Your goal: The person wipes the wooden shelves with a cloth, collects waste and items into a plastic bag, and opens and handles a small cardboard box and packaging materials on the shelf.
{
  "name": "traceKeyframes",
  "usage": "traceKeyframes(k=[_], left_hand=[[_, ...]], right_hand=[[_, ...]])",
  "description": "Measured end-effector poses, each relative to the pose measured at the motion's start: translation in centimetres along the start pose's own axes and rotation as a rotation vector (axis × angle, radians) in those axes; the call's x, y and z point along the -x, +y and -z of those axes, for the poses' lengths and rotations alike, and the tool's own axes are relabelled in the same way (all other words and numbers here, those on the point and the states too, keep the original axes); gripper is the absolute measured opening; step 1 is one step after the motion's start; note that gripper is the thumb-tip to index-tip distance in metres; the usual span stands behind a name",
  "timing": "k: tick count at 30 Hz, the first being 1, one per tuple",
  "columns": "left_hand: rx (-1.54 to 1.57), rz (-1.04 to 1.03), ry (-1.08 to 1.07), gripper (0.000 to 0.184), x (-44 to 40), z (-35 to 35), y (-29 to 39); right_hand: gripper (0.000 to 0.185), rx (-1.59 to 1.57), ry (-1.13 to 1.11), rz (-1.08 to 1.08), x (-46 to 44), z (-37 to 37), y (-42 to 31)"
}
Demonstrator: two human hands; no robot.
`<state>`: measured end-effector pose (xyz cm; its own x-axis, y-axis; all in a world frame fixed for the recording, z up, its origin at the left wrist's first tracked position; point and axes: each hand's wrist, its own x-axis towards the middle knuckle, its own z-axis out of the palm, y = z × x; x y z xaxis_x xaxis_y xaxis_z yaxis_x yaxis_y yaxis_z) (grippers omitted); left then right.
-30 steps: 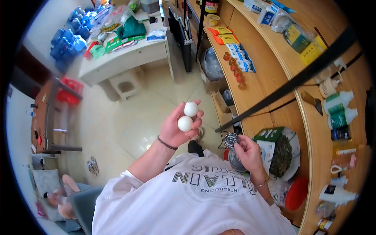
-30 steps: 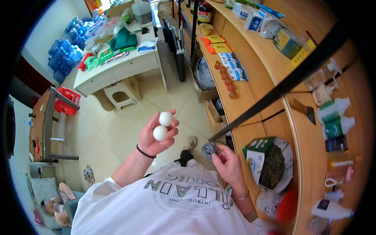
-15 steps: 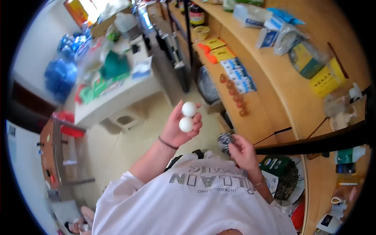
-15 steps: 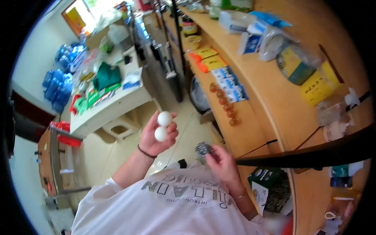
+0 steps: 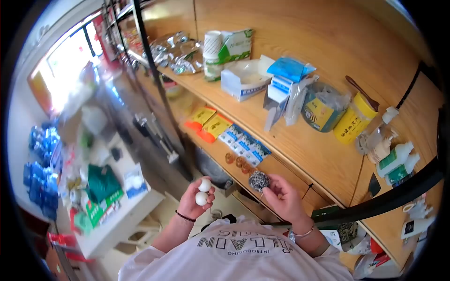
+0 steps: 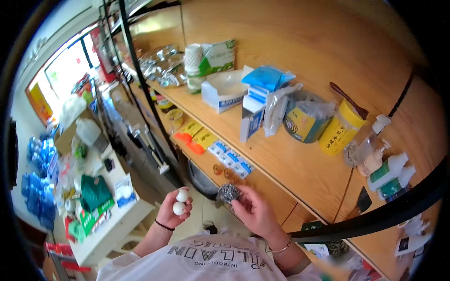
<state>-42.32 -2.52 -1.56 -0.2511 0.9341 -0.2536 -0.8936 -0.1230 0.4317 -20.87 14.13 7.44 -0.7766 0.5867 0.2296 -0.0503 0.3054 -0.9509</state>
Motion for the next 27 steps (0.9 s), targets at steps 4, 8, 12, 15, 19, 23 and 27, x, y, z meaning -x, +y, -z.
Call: traceKeyframes(k=[4,8,12,15,19,23,27], left_hand=[[-0.245,0.019,-0.020,0.029,-2.4,0.8,7.1],[-0.379,-0.038,0.006,0.028,-3.6,2.0,10.7],[-0.454,-0.001,-0.016,0.028,-4.8,3.8,12.7],[-0.495,-0.007,-0.041,0.027,-5.3,4.0,14.1],[-0.530,-0.077,-0.095,0.028,-6.7,3.4,15.4],[-0.570,-0.210,-0.246,0.033,-8.5,1.3,17.6],[-0.851,-0.334,-0.372,0.040,-11.7,-4.8,22.1]], right_hand=[[0.034,0.346,0.218,0.174,-7.2,-1.8,-6.3],[0.033,0.717,0.403,0.382,-13.6,-1.7,-10.1],[0.026,1.028,0.511,0.408,-19.6,-1.0,-12.6],[0.023,1.242,0.497,0.348,-23.5,-0.2,-12.4],[0.030,1.512,0.484,0.264,-28.2,1.3,-9.9],[0.029,1.345,0.608,0.463,-25.6,-0.8,-11.8],[0.024,1.061,0.451,0.528,-16.0,-4.5,-10.4]])
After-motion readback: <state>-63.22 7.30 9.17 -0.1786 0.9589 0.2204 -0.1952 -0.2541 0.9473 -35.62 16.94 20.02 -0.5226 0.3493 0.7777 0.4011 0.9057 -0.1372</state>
